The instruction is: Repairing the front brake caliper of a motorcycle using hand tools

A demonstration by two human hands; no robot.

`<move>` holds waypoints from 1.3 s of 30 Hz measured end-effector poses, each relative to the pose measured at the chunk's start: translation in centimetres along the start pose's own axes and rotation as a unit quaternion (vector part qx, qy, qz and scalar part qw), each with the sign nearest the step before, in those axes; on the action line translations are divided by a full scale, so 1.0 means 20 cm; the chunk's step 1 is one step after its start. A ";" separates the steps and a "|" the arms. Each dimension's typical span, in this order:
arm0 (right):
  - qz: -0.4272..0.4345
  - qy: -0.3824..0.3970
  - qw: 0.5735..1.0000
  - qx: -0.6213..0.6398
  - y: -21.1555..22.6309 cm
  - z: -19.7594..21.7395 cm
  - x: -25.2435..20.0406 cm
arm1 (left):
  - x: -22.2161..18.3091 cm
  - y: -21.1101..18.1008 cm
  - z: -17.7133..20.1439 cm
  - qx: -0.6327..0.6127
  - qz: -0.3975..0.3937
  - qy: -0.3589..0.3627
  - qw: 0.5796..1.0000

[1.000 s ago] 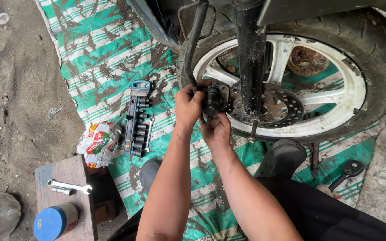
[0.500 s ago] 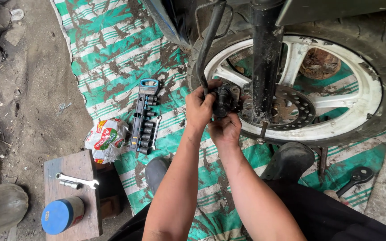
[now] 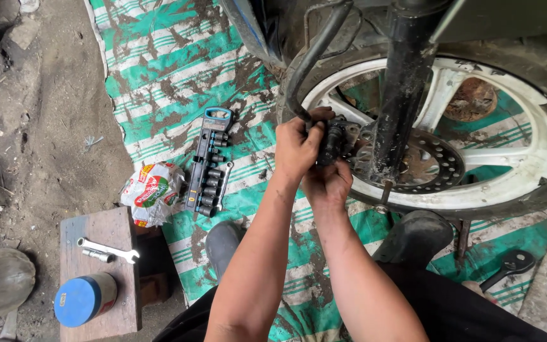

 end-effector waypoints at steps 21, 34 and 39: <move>0.069 -0.074 0.995 0.012 0.11 0.25 0.16 | -0.06 0.04 0.05 -0.037 -0.013 -0.011 0.999; 0.007 -0.075 0.997 0.023 0.01 0.05 -0.09 | -0.01 0.13 0.02 -0.025 0.024 -0.017 0.999; 0.007 -0.067 0.997 0.039 0.04 0.01 -0.10 | 0.00 0.02 0.00 -0.058 -0.031 -0.008 0.998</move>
Point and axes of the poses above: each hand's wrist, its own x-axis towards the middle knuckle, its own z-axis out of the back of the hand, y = z × x, the point moved 8 cm from there along x, towards the middle knuckle, and after that the axes turned 14 degrees about -y, right-handed, at the moved point
